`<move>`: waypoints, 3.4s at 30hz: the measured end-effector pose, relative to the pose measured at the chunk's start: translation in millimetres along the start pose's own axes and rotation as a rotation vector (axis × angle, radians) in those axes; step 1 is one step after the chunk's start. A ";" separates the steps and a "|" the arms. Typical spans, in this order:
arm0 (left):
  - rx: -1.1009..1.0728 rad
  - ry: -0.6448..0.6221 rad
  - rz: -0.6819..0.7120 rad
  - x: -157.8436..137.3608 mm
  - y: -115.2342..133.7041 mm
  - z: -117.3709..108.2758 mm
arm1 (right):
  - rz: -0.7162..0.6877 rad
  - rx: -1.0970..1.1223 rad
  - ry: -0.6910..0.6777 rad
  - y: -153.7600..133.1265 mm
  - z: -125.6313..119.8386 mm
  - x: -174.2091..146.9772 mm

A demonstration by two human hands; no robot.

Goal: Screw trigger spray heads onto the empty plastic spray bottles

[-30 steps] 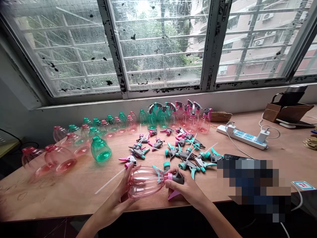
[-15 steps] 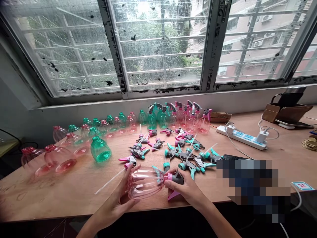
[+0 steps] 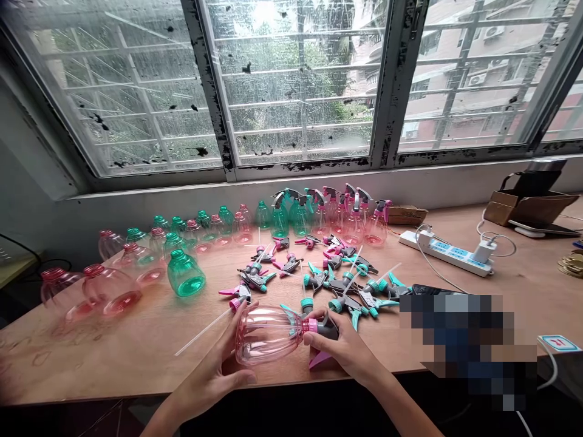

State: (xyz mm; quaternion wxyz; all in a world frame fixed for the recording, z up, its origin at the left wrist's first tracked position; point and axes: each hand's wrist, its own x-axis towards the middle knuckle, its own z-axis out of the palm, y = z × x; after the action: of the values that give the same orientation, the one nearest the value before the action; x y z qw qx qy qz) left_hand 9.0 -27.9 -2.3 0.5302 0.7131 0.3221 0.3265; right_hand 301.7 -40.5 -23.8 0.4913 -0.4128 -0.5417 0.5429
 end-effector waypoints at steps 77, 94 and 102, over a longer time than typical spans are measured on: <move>-0.019 -0.011 0.047 -3.4 -5.4 0.8 | 0.012 -0.010 0.028 -4.4 4.1 -4.4; 0.415 0.086 0.240 -14.9 3.3 1.8 | -0.042 0.007 0.044 -17.4 16.9 -22.1; 0.526 0.194 0.458 -14.1 17.1 9.7 | 0.287 0.289 -0.026 -17.3 20.6 -23.6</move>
State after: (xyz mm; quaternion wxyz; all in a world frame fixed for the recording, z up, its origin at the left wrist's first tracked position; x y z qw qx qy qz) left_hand 10.6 -48.5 10.3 0.2086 0.8446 0.2757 0.4087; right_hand 287.2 -68.6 -7.1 0.4557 -0.4040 -0.4003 0.6848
